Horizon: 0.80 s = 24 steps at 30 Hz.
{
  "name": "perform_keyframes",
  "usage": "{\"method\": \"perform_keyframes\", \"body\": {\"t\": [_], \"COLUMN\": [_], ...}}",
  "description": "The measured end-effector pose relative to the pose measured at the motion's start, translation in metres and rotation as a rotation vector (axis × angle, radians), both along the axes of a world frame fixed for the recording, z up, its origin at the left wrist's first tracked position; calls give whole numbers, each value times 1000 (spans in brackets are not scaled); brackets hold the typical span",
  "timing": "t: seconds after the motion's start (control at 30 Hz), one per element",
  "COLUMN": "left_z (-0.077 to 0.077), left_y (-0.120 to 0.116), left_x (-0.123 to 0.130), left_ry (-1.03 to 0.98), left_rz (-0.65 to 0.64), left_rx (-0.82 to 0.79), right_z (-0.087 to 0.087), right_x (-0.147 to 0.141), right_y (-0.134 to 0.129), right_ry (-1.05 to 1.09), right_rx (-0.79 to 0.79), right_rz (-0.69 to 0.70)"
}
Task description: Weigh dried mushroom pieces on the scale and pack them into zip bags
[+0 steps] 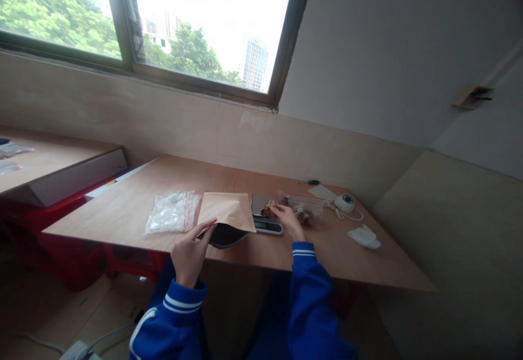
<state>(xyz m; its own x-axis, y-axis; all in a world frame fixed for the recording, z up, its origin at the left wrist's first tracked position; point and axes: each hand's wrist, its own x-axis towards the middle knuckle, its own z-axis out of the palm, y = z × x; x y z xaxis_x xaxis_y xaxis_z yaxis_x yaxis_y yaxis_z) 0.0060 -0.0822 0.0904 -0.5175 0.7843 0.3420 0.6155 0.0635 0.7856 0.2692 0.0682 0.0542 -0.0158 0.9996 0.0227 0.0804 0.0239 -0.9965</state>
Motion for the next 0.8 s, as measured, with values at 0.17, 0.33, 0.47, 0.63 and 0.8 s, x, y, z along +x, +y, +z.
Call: {"method": "perform_keyframes", "body": {"t": [0.17,0.33,0.47,0.63,0.8], "left_z": [0,-1,-1,0,-3], "left_y": [1,2,2,0,1], "left_x": [0,1,-1,-4,-8], "left_ry": [14,1,-8,-20,-46], "left_rz": [14,6,-22,-58,-75], "left_rx": [11,2,2,4,3], "right_z": [1,4,3,2,4], "right_x": [8,2,-15,-30,-17], "right_y": [-1,22,49,63,62], "right_ry": [79,42,-89,-239,-322], "right_rx": [53,181,254,285,305], "right_rz": [-35,-142,-176,-79,-90]}}
